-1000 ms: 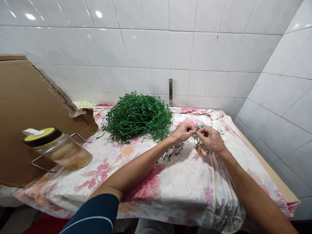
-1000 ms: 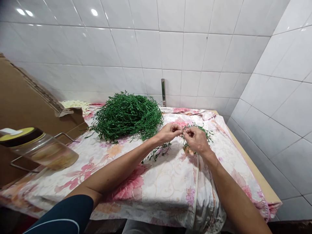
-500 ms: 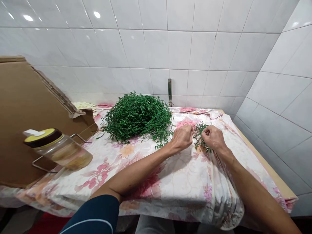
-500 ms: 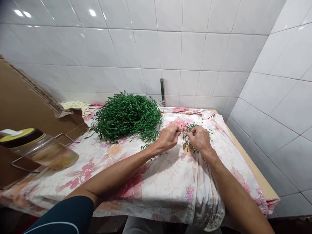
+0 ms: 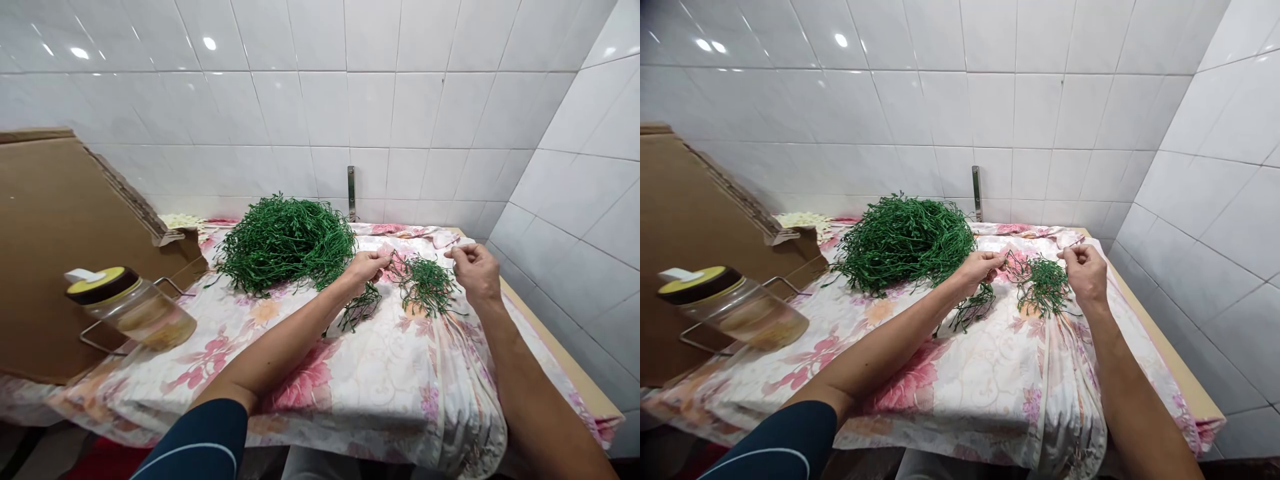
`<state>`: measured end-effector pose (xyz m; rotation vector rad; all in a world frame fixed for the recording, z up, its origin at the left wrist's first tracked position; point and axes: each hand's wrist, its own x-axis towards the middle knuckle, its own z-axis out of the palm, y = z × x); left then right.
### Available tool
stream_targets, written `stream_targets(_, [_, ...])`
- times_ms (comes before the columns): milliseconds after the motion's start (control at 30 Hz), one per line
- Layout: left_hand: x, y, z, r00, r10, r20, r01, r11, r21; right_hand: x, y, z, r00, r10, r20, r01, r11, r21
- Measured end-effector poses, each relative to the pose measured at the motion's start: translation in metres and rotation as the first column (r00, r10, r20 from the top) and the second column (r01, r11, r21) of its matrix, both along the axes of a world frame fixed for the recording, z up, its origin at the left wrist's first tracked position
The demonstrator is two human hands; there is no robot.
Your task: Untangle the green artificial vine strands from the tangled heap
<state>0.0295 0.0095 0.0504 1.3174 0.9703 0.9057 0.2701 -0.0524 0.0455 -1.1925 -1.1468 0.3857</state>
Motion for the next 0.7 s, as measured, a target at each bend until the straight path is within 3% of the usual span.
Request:
stream_targets(100, [-0.001, -0.002, 0.002, 1.0, -0.018, 0.026, 0.018, 0.999, -0.029, -0.005, 0.001, -0.007, 0.973, -0.033, 0.227, 0.056, 0.994, -0.093])
stream_targets(200, [-0.001, -0.003, 0.002, 0.998, -0.034, 0.052, 0.037, 0.998, -0.051, -0.009, 0.003, -0.016, 0.853, -0.011, 0.522, 0.11, 0.981, -0.159])
stream_targets(300, [-0.001, -0.004, 0.002, 0.995, -0.047, 0.087, 0.053, 0.996, -0.066, -0.009, 0.005, -0.02, 0.771, -0.042, 0.636, 0.161, 0.978, -0.131])
stream_targets(400, [0.001, -0.006, 0.002, 0.994, -0.043, 0.101, 0.051, 0.996, -0.074, -0.014, 0.0, -0.014, 0.759, -0.163, 0.631, 0.19, 0.981, 0.026])
stream_targets(467, [0.002, -0.008, 0.003, 0.994, -0.043, 0.105, 0.051, 0.996, -0.073, -0.024, -0.007, -0.007, 0.805, -0.197, 0.559, 0.154, 0.98, 0.124])
stream_targets(567, [0.003, -0.011, 0.005, 0.991, -0.072, 0.114, 0.079, 0.995, -0.062, -0.045, -0.016, -0.001, 0.904, -0.02, 0.426, -0.014, 0.997, 0.076])
stream_targets(700, [0.004, -0.017, 0.008, 0.983, -0.122, 0.137, 0.134, 0.987, -0.085, -0.066, -0.016, -0.011, 0.924, 0.214, 0.318, -0.187, 0.976, -0.115])
